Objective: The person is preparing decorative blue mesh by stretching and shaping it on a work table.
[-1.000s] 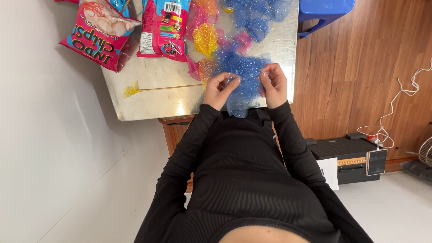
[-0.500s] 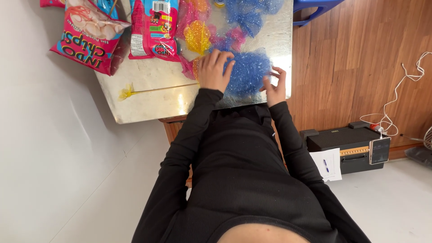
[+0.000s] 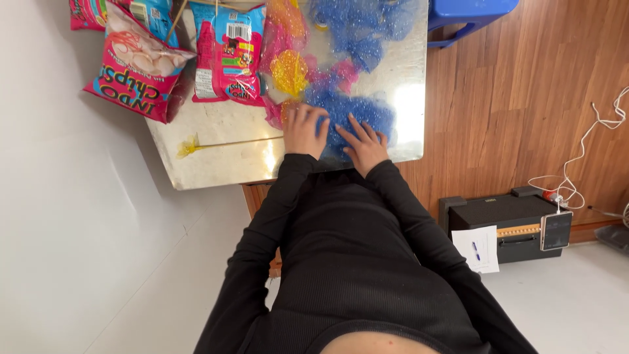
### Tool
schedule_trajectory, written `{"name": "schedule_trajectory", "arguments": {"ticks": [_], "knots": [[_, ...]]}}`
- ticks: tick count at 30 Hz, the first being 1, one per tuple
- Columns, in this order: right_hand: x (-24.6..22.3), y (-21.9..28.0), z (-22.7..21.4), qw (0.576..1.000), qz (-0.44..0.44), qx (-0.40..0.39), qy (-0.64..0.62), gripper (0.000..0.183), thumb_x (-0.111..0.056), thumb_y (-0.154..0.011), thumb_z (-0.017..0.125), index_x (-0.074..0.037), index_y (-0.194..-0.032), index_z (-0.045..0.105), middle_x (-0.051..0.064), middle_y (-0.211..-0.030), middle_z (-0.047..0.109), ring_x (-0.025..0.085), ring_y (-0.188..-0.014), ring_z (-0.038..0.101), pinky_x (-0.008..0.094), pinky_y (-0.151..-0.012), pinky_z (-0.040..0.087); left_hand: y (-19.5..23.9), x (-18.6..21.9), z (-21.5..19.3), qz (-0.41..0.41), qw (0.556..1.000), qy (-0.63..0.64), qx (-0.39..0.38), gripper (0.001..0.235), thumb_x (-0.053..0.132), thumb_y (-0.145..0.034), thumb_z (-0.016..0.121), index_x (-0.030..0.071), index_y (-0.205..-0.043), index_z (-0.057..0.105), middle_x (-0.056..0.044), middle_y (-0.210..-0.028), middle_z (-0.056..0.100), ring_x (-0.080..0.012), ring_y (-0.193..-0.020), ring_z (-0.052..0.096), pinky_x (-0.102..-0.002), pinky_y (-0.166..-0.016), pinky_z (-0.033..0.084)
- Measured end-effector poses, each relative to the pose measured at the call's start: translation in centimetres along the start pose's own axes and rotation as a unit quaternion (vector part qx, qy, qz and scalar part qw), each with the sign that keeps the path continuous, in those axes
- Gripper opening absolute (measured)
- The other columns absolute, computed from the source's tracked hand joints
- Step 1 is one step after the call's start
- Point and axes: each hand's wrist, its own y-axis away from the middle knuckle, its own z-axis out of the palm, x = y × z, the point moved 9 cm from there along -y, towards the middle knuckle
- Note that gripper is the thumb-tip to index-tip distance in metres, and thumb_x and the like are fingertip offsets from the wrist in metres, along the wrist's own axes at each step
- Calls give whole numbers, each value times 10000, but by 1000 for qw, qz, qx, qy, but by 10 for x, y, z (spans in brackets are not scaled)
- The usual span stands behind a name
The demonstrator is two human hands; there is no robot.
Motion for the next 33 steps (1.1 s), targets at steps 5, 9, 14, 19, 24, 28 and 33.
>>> {"name": "schedule_trajectory", "arguments": {"ticks": [5, 9, 14, 19, 24, 28, 33], "knots": [[-7, -3, -18, 998, 16, -56, -30, 720, -389, -1049, 549, -513, -1641, 158, -2, -1734, 126, 455, -1496, 289, 661, -1131, 255, -33, -41, 8, -111, 991, 43, 56, 508, 541, -951, 668, 144, -1230, 517, -103, -1084, 525, -357, -996, 636, -501, -828, 558], [-15, -3, -36, 997, 28, -40, -63, 716, -461, -1041, 545, -477, -1654, 174, -12, -1729, 176, 475, -1549, 47, 718, -1162, 123, -39, -48, 8, -94, 992, 15, 78, 243, 388, -910, 734, 223, -1004, 582, 30, -920, 511, -289, -879, 639, -494, -729, 545], [-17, -1, -76, 933, 28, 93, -347, 499, -452, -1055, 570, -179, -1473, 542, 121, -1422, 571, 388, -1345, 465, 605, -1068, 329, -17, 29, -57, 64, 986, 48, 143, 102, 292, -899, 728, 271, -957, 647, 50, -995, 528, -235, -966, 577, -410, -805, 491], [-14, -10, -86, 790, 96, 138, -590, 317, -315, -1053, 665, -17, -1136, 736, 92, -967, 731, 198, -895, 684, 387, -844, 549, 27, 75, -55, 186, 970, 52, 147, 174, 278, -830, 793, 249, -871, 626, 56, -973, 537, -217, -1074, 531, -374, -935, 426], [-6, 0, -100, 834, 78, 201, -509, 113, -122, -1006, 754, -37, -934, 774, 59, -762, 703, 100, -754, 624, 270, -711, 518, 24, 59, -77, 103, 968, 175, 145, 343, 530, -835, 785, 267, -917, 580, 111, -873, 518, -166, -891, 591, -366, -822, 488], [-5, 9, -74, 842, 98, 185, -498, 119, -57, -827, 890, -70, -865, 778, 42, -732, 731, 69, -726, 649, 225, -701, 520, 17, 59, -68, 34, 942, 303, 141, 358, 332, -738, 843, 209, -964, 594, 31, -857, 562, -206, -811, 638, -363, -765, 525], [-37, 20, -90, 834, 61, 112, -536, 50, -52, -959, 768, -9, -972, 789, 47, -749, 729, 48, -756, 552, 247, -735, 527, 13, 40, -43, -51, 907, 417, 28, 296, 358, -965, 754, 249, -1215, 639, 12, -1097, 763, -239, -1024, 742, -391, -946, 556]]}}
